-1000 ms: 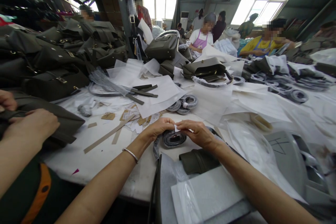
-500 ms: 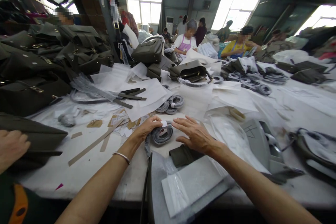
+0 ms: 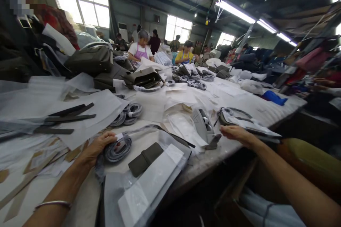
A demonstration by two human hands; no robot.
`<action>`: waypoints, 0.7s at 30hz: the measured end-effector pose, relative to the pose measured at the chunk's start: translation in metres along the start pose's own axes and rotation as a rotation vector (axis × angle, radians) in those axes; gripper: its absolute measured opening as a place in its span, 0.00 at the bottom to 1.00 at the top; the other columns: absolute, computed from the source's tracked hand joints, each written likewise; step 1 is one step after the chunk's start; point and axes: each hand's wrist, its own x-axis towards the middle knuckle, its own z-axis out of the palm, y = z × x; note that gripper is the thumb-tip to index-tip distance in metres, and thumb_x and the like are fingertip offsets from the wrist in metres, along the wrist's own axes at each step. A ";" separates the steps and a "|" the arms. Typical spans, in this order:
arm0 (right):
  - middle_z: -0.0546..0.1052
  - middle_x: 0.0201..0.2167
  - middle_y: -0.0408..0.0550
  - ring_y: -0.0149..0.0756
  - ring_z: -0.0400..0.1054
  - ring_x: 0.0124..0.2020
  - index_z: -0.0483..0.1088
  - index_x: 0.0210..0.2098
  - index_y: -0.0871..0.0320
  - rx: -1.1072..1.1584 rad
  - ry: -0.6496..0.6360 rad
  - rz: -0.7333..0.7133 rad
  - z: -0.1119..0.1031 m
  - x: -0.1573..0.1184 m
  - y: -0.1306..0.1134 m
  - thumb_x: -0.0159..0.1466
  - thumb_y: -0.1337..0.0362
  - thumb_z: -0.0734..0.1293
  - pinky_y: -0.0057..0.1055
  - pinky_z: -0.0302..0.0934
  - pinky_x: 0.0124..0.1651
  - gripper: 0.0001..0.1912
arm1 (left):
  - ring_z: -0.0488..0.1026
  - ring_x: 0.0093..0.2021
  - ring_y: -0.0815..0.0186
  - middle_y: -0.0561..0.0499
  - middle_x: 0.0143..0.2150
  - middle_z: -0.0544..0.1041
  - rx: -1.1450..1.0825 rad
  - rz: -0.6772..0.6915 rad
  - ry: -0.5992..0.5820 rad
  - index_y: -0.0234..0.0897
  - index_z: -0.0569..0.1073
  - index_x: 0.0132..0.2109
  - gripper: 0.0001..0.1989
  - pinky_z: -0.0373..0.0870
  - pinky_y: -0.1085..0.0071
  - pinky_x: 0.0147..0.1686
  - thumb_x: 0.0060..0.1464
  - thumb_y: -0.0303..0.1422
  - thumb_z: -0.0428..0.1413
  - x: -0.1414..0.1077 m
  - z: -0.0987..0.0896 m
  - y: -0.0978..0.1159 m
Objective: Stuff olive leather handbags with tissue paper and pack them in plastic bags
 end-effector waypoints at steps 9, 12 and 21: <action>0.78 0.28 0.49 0.37 0.68 0.32 0.75 0.25 0.60 0.270 0.101 -0.067 0.039 -0.008 -0.008 0.41 0.47 0.74 0.32 0.60 0.40 0.22 | 0.74 0.21 0.66 0.54 0.25 0.78 -0.050 -0.022 -0.017 0.38 0.67 0.37 0.14 0.73 0.73 0.21 0.43 0.29 0.64 0.005 -0.002 -0.001; 0.78 0.30 0.48 0.37 0.68 0.34 0.77 0.27 0.59 0.306 0.238 -0.135 0.037 -0.025 -0.002 0.45 0.48 0.72 0.32 0.59 0.39 0.21 | 0.74 0.20 0.66 0.54 0.24 0.77 -0.045 -0.015 -0.008 0.37 0.67 0.36 0.15 0.72 0.73 0.21 0.41 0.29 0.64 0.003 0.000 0.001; 0.81 0.27 0.51 0.51 0.76 0.34 0.79 0.23 0.57 0.103 0.281 0.007 0.066 -0.059 0.065 0.40 0.48 0.73 0.37 0.68 0.33 0.19 | 0.73 0.19 0.66 0.55 0.21 0.75 -0.073 0.045 -0.005 0.39 0.65 0.34 0.14 0.71 0.73 0.20 0.41 0.32 0.62 -0.004 0.007 -0.001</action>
